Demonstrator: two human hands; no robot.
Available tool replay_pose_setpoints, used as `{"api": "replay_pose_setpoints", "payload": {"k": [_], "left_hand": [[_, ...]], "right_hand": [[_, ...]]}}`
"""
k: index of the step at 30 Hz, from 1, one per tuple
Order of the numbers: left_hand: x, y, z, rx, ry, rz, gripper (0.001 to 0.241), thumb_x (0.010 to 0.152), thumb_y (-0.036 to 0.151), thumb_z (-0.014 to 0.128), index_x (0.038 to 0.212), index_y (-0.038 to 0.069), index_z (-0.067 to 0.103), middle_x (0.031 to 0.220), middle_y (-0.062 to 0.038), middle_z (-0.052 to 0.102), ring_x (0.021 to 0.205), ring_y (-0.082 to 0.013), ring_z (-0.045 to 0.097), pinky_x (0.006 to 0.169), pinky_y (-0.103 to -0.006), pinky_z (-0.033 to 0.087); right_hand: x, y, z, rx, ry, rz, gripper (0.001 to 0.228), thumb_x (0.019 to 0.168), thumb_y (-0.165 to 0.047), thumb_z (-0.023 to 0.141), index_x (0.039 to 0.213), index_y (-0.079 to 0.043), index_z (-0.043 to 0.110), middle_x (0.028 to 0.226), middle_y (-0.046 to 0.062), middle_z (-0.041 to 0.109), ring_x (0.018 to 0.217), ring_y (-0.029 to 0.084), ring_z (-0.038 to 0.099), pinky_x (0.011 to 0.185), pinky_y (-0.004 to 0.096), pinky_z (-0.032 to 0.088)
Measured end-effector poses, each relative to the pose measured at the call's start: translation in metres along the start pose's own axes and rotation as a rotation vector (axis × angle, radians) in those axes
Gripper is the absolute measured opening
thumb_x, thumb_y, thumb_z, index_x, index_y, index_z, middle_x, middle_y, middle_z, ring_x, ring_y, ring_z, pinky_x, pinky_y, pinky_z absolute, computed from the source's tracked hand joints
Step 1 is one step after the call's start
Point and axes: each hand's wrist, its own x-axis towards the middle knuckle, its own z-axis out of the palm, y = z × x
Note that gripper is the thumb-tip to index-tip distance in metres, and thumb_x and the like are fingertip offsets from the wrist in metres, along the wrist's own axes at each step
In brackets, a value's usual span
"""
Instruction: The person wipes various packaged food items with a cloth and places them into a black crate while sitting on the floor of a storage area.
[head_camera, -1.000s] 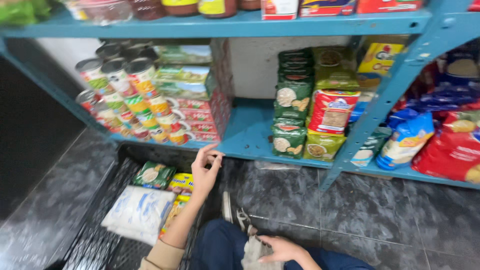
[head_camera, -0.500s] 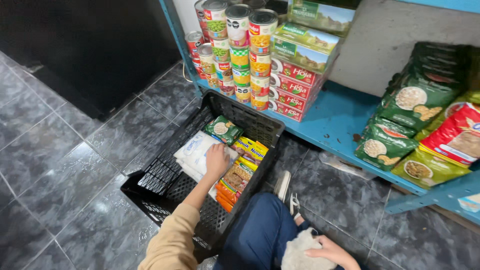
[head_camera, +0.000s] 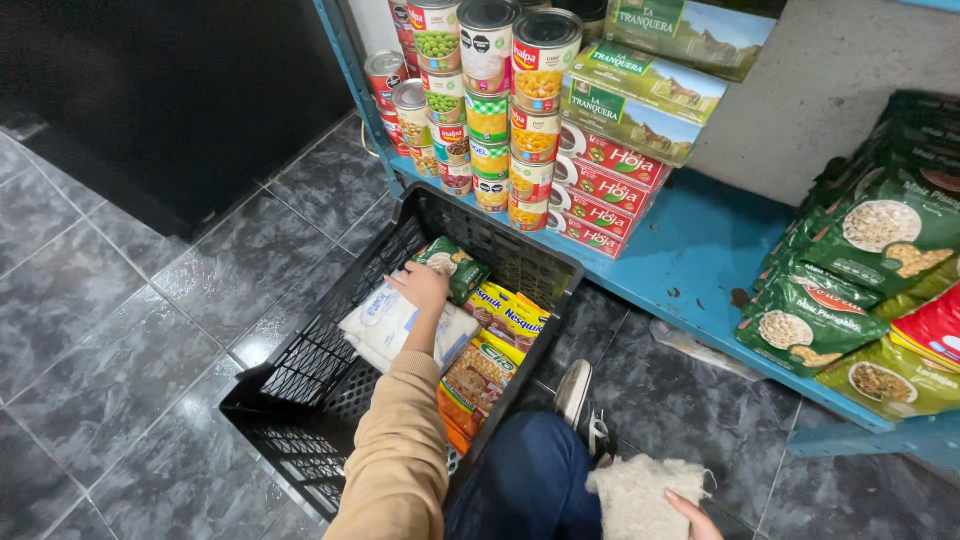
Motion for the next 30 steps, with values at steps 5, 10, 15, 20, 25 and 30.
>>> {"api": "replay_pose_setpoints", "payload": {"k": [5, 10, 15, 20, 25, 30], "left_hand": [[0.014, 0.003, 0.008, -0.427, 0.129, -0.223, 0.058, 0.076, 0.047, 0.065, 0.114, 0.008, 0.047, 0.105, -0.014, 0.064, 0.106, -0.0290, 0.058, 0.115, -0.0418, 0.004], [0.009, 0.003, 0.008, -0.573, 0.271, -0.117, 0.074, 0.070, 0.049, 0.070, 0.127, 0.007, 0.046, 0.079, 0.005, 0.068, 0.088, -0.0266, 0.063, 0.095, -0.0440, 0.026], [0.002, 0.011, 0.018, -0.871, 0.392, 0.093, 0.066, 0.071, 0.017, 0.075, 0.131, 0.012, 0.047, 0.081, 0.005, 0.058, 0.072, -0.0175, 0.059, 0.065, -0.0356, 0.046], [-0.003, 0.043, 0.016, -1.396, 0.199, -0.483, 0.055, 0.069, 0.008, 0.070, 0.108, 0.012, 0.032, 0.104, -0.011, 0.042, 0.085, -0.0205, 0.050, 0.077, -0.0272, 0.040], [-0.016, 0.053, 0.019, -1.506, 0.125, -0.702, 0.076, 0.074, 0.002, 0.067, 0.130, 0.018, 0.017, 0.128, -0.020, 0.029, 0.101, -0.0268, 0.050, 0.076, -0.0351, 0.045], [-0.029, 0.052, 0.015, -1.260, -0.061, -0.593, 0.090, 0.082, 0.025, 0.068, 0.144, 0.019, 0.002, 0.135, -0.026, 0.037, 0.120, -0.0391, 0.044, 0.092, -0.0488, 0.042]], "right_hand": [[0.007, 0.022, -0.024, -0.132, -0.172, -0.115, 0.057, 0.073, -0.032, 0.070, 0.117, 0.003, 0.063, 0.127, 0.024, 0.058, 0.127, 0.030, 0.047, 0.112, 0.041, 0.026], [0.022, 0.024, -0.014, 0.137, 0.110, 0.316, 0.041, 0.080, -0.010, 0.057, 0.116, 0.010, 0.059, 0.122, 0.027, 0.058, 0.120, 0.033, 0.050, 0.106, 0.044, 0.034], [0.009, 0.023, -0.016, 0.009, 0.046, 0.055, 0.050, 0.074, -0.016, 0.062, 0.116, 0.011, 0.061, 0.128, 0.024, 0.057, 0.126, 0.030, 0.049, 0.111, 0.040, 0.031], [0.012, 0.032, -0.021, -0.004, 0.065, -0.013, 0.066, 0.073, -0.037, 0.062, 0.118, 0.011, 0.059, 0.131, 0.024, 0.054, 0.131, 0.031, 0.043, 0.113, 0.041, 0.024], [0.016, 0.035, -0.019, -0.033, -0.002, -0.039, 0.060, 0.074, -0.030, 0.063, 0.118, 0.010, 0.059, 0.131, 0.023, 0.054, 0.129, 0.030, 0.045, 0.112, 0.042, 0.026], [0.015, 0.036, -0.020, 0.123, -0.032, -0.021, 0.077, 0.070, -0.047, 0.065, 0.118, 0.013, 0.058, 0.130, 0.026, 0.054, 0.131, 0.032, 0.042, 0.113, 0.043, 0.020]]}}
